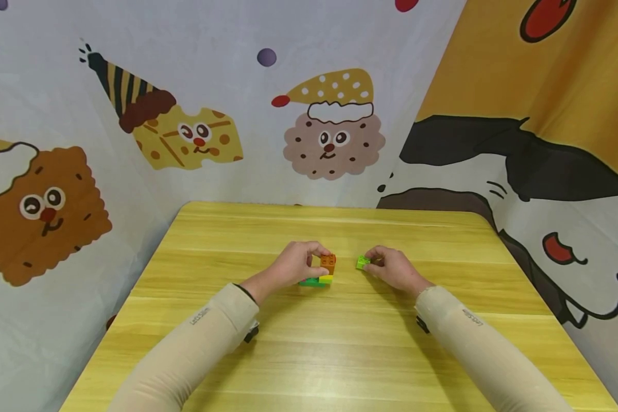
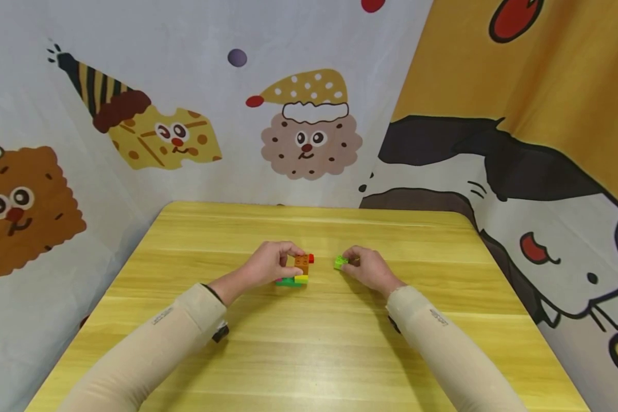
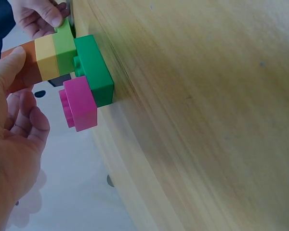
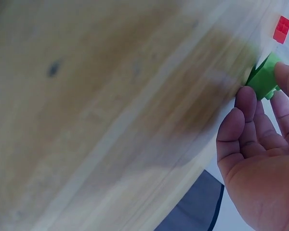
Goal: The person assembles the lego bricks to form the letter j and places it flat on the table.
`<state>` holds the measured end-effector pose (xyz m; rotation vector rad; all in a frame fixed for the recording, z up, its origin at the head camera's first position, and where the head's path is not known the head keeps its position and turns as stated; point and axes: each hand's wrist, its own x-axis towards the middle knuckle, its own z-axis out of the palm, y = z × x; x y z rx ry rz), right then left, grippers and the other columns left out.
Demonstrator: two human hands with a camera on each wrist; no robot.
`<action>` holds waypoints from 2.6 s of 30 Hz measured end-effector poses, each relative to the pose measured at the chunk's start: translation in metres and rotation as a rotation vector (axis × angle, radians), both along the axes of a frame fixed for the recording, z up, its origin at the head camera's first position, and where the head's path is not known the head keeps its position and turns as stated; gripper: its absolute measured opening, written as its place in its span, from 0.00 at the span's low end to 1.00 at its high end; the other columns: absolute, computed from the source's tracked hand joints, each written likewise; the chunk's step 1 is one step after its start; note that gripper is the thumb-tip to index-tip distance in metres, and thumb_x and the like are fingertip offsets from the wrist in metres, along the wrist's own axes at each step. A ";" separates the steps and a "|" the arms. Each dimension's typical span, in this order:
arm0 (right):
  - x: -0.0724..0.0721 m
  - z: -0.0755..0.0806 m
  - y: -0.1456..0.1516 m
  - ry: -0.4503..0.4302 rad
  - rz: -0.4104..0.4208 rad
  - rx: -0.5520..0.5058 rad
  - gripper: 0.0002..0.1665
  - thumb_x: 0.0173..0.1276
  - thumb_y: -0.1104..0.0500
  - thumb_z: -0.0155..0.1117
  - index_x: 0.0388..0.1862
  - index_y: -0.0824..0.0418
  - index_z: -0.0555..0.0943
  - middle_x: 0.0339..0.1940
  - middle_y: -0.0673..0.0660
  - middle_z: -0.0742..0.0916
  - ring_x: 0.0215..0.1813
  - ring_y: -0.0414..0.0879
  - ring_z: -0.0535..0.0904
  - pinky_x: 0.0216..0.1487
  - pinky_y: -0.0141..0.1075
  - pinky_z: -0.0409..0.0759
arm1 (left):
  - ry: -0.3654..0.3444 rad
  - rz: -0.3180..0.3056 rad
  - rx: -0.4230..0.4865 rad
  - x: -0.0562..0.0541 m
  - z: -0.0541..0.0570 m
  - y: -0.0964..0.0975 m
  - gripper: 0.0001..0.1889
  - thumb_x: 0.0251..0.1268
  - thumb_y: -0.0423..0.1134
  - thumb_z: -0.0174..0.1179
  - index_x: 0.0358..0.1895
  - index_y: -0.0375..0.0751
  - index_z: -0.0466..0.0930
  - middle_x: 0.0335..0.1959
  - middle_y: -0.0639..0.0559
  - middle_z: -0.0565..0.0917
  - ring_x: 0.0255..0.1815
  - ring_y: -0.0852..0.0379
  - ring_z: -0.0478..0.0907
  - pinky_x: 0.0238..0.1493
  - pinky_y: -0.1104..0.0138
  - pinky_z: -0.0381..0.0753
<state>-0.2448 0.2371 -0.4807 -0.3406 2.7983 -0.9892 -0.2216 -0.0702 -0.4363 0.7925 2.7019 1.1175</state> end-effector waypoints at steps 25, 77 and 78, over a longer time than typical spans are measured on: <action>0.000 0.003 -0.006 0.007 -0.019 -0.047 0.19 0.76 0.53 0.72 0.60 0.60 0.83 0.58 0.59 0.89 0.54 0.51 0.87 0.48 0.38 0.86 | 0.014 0.004 -0.009 0.000 -0.002 0.000 0.20 0.67 0.43 0.76 0.60 0.48 0.86 0.51 0.52 0.91 0.23 0.63 0.68 0.25 0.73 0.68; 0.012 0.058 -0.043 -0.077 0.105 -0.363 0.22 0.72 0.51 0.77 0.61 0.54 0.85 0.57 0.56 0.90 0.56 0.50 0.89 0.55 0.40 0.89 | -0.050 0.039 0.023 -0.004 -0.009 -0.003 0.19 0.66 0.47 0.77 0.58 0.51 0.86 0.51 0.55 0.91 0.39 0.58 0.79 0.39 0.66 0.79; 0.012 0.058 -0.044 -0.081 0.110 -0.369 0.22 0.72 0.51 0.77 0.61 0.55 0.85 0.57 0.56 0.90 0.56 0.49 0.89 0.55 0.39 0.89 | -0.049 0.037 0.023 -0.004 -0.008 -0.003 0.19 0.66 0.47 0.77 0.58 0.52 0.86 0.51 0.55 0.91 0.39 0.59 0.79 0.39 0.66 0.79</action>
